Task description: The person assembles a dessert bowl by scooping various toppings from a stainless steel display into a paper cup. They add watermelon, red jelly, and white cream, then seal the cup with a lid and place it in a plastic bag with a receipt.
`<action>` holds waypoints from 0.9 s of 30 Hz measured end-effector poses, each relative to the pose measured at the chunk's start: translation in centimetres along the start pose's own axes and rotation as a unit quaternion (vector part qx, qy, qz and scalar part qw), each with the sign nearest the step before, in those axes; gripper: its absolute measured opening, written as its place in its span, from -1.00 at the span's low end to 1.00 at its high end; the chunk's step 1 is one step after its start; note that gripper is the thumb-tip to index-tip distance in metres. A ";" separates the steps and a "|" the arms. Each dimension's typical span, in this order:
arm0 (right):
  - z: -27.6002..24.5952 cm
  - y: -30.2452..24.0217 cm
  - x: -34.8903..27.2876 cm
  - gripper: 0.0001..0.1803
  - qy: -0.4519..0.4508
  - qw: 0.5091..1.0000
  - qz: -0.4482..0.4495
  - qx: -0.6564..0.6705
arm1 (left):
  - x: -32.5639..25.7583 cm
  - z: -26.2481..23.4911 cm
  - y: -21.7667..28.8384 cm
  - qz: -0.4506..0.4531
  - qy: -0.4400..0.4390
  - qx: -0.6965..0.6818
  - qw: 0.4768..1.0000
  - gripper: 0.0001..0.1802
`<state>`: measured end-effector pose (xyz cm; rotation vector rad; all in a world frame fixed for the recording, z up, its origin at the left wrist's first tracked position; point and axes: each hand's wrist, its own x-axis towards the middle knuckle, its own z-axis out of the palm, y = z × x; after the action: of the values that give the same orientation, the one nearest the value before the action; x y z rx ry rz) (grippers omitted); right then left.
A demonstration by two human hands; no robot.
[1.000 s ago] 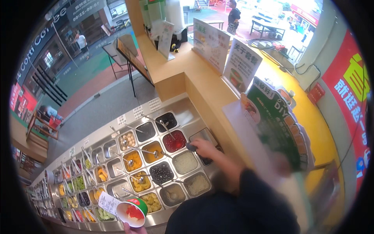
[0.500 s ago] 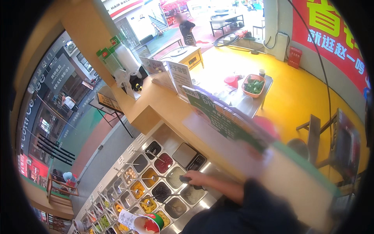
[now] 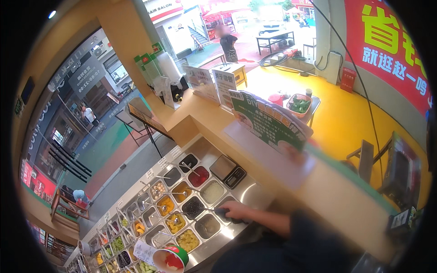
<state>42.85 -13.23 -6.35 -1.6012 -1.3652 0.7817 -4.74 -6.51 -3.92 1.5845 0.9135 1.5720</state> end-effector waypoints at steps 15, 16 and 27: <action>40.3 -19.8 -2.0 -0.28 -0.288 0.956 0.024 0.057 | -12.0 -30.0 10.4 -0.255 0.186 -0.244 0.917 -0.50; 42.4 -20.8 -2.1 -0.36 -0.277 0.956 0.046 0.088 | -13.1 -32.6 10.8 -0.254 0.210 -0.247 0.911 -0.51; 66.0 -33.0 3.5 -0.61 -0.394 0.789 0.287 0.375 | -15.6 -52.7 15.8 -0.252 0.501 -0.276 0.780 -0.40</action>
<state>-28.66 5.08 -4.52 -1.0148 -0.8080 2.2295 -57.59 -27.46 2.28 -0.0348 1.1057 1.9779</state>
